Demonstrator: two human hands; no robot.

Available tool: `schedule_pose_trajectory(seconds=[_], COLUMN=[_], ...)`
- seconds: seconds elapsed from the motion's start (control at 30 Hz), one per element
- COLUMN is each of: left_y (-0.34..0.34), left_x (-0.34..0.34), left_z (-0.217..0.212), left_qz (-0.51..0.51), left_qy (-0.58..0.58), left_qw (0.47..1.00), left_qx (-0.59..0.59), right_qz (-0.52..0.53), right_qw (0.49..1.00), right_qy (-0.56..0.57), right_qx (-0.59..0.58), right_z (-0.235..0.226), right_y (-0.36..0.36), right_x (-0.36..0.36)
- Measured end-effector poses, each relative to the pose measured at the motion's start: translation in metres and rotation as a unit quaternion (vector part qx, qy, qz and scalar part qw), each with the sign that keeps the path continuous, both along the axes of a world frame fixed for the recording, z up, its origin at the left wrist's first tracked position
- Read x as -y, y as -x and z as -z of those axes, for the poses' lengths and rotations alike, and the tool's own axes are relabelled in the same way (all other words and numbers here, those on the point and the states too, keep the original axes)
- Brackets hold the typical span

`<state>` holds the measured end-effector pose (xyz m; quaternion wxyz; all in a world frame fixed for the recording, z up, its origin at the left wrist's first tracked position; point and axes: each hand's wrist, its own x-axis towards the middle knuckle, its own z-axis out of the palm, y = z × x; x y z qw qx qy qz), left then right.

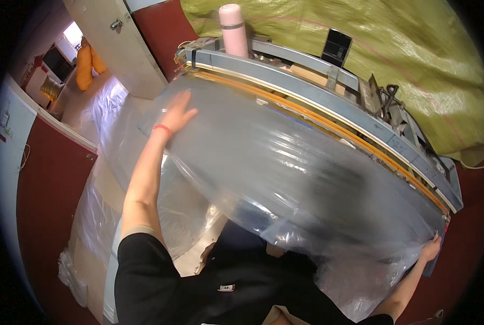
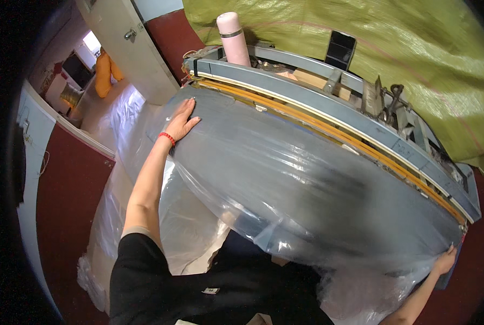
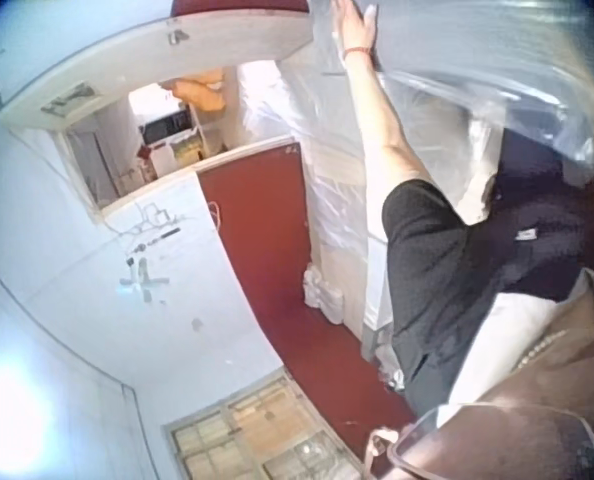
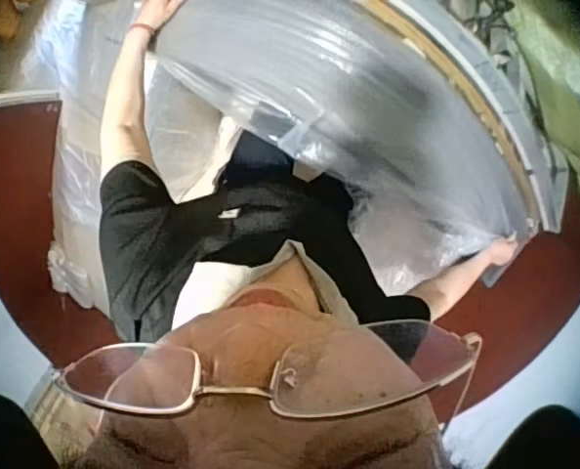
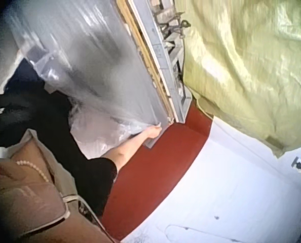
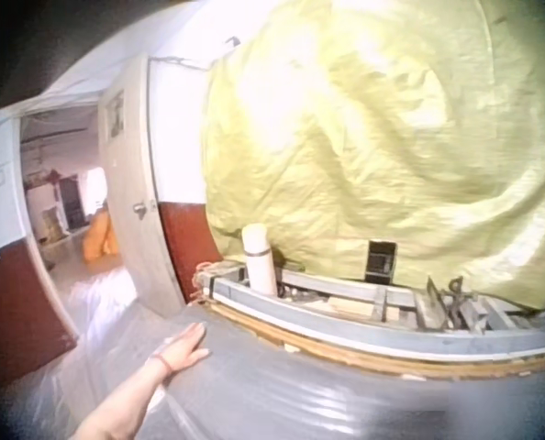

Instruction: Preparing and smoothing a large plastic film over a work surface.

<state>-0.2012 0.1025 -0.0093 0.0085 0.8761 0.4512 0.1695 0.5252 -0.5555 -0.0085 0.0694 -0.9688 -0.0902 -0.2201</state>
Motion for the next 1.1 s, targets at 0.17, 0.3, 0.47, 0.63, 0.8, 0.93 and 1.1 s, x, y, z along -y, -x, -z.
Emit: schedule_pose_trajectory(seconds=[0.17, 0.3, 0.47, 0.63, 0.8, 0.93, 1.1], left_y=[0.023, 0.018, 0.044, 0.123, 0.199, 0.206, 0.229], left_x=[-0.038, -0.056, -0.014, 0.046, 0.076, 0.130, 0.140], left_z=[0.002, -0.009, -0.056, -0.012, 0.195, 0.169, 0.094], left_qz=[-0.012, -0.011, 0.030, -0.166, -0.278, -0.339, -0.407], left_qy=[0.004, 0.121, 0.148, 0.048, -0.006, -0.023, -0.072], left_qw=[0.999, 0.979, 0.737, 0.740, 0.954, 0.940, 0.874], left_qx=[-0.039, 0.165, 0.658, 0.650, 0.113, 0.018, 0.257], right_qz=[0.003, -0.017, -0.043, -0.055, -0.169, -0.256, -0.436], right_qw=[0.999, 0.996, 0.992, 0.988, 0.906, 0.944, 0.880], right_qy=[0.034, 0.079, -0.070, -0.143, -0.384, -0.205, -0.182], right_qx=[0.000, 0.043, -0.099, 0.032, -0.058, -0.030, -0.055], right_z=[-0.008, 0.005, -0.014, -0.040, -0.041, -0.056, -0.088], right_y=[0.010, -0.025, -0.060, -0.058, -0.109, -0.076, 0.030], right_x=[-0.028, 0.001, 0.017, 0.034, 0.016, -0.076, -0.201])
